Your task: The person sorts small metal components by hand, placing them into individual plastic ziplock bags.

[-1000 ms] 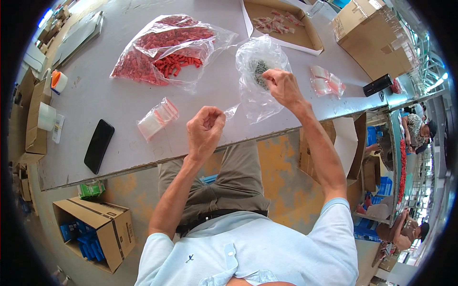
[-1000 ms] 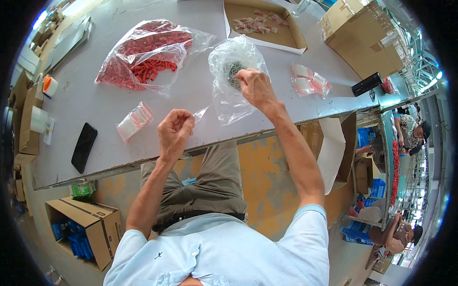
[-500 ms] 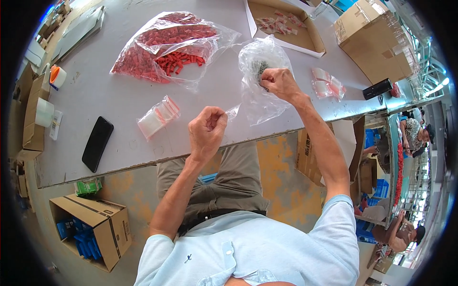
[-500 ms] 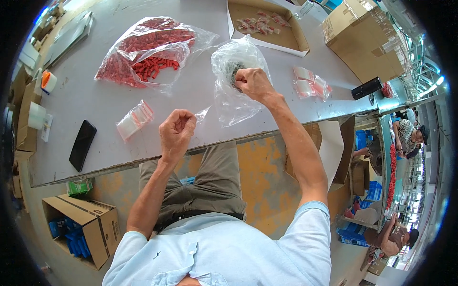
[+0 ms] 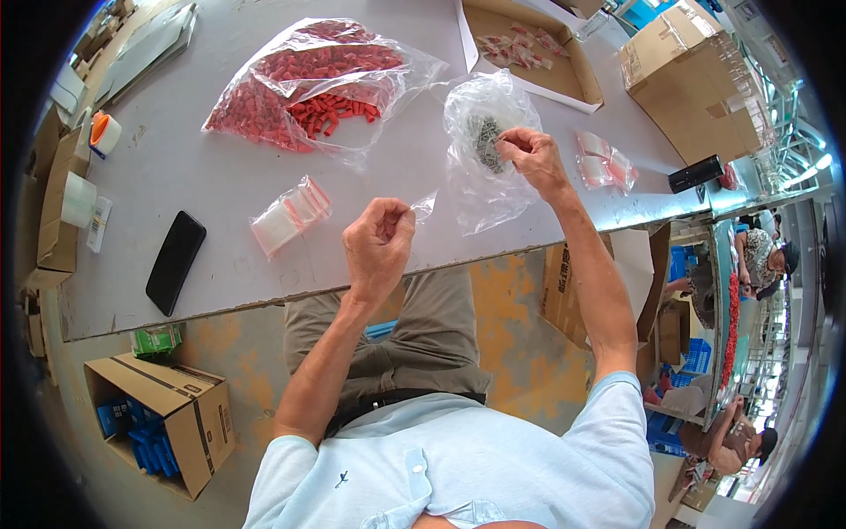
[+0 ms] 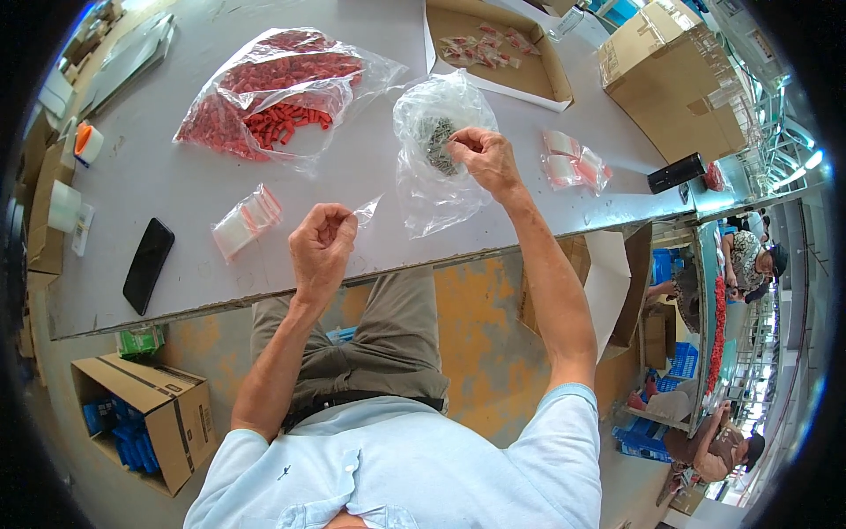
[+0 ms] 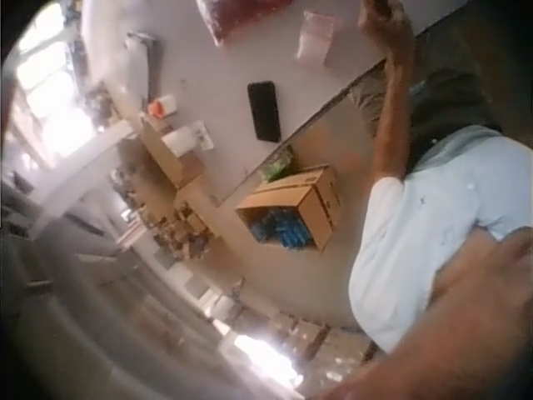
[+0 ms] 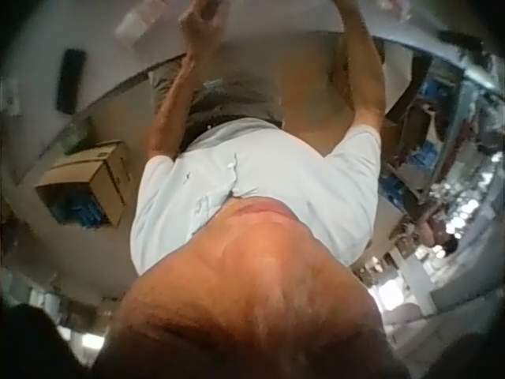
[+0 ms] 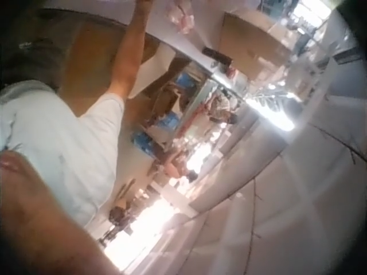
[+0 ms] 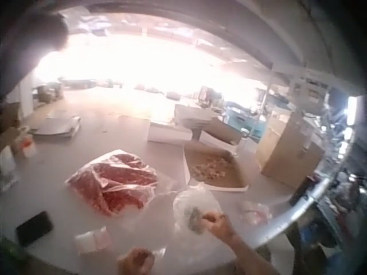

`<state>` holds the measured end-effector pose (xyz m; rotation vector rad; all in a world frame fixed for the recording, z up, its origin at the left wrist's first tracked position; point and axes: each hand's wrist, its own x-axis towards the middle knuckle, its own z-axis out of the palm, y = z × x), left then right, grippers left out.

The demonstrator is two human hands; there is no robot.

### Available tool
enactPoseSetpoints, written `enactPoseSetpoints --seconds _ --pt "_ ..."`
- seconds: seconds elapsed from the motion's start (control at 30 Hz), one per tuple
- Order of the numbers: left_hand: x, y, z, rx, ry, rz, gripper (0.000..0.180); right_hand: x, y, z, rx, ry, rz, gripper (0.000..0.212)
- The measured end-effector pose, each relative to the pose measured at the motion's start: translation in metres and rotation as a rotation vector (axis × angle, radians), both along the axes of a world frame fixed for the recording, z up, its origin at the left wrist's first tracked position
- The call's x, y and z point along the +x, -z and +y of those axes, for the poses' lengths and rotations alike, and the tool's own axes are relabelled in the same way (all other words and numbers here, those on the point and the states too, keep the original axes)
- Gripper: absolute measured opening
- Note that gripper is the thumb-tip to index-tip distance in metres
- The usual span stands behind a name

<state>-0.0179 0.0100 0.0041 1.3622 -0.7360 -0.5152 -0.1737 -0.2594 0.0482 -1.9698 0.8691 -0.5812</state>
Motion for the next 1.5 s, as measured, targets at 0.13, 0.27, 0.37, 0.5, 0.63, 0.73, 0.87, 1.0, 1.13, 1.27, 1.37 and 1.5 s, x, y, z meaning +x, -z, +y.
enactPoseSetpoints --seconds 0.13,0.27,0.37,0.5,0.63,0.73,0.87,1.0,1.13,1.27,1.37,1.5 --pt "-0.001 0.000 0.000 0.003 -0.022 0.016 0.004 0.000 -0.004 0.006 0.057 0.017 -0.053 0.016" --pt "0.000 0.000 0.000 0.009 -0.035 0.013 0.004 0.004 -0.021 0.032 0.134 0.005 -0.140 0.015" --pt "0.002 -0.002 -0.002 0.032 -0.069 0.026 0.004 0.011 -0.031 0.064 0.226 -0.050 -0.170 0.014" --pt "0.007 -0.010 -0.007 0.109 -0.131 -0.026 0.005 0.021 -0.032 0.107 0.339 -0.121 -0.159 0.011" --pt "0.012 -0.011 -0.011 0.130 -0.194 -0.083 0.007 0.029 -0.022 0.130 0.390 -0.190 -0.129 0.016" --pt "0.013 -0.012 -0.011 0.111 -0.201 -0.127 0.006 0.036 -0.015 0.138 0.417 -0.199 -0.104 0.017" --pt "0.013 -0.012 -0.010 0.105 -0.214 -0.181 0.006 0.041 -0.006 0.142 0.417 -0.185 -0.131 0.016" --pt "0.012 -0.012 -0.011 0.118 -0.206 -0.170 0.006 0.043 -0.006 0.143 0.387 -0.166 -0.148 0.015" --pt "0.013 -0.012 -0.011 0.132 -0.181 -0.136 0.007 0.046 -0.003 0.146 0.194 -0.139 -0.048 0.013" --pt "0.013 -0.013 -0.010 0.142 -0.189 -0.152 0.007 0.052 -0.009 0.148 0.032 -0.141 0.041 0.011" --pt "0.013 -0.011 -0.011 0.144 -0.189 -0.166 0.007 0.056 -0.014 0.147 -0.110 -0.168 0.124 0.013" --pt "0.012 -0.012 -0.011 0.146 -0.182 -0.194 0.007 0.059 -0.014 0.145 -0.212 -0.199 0.169 0.016"
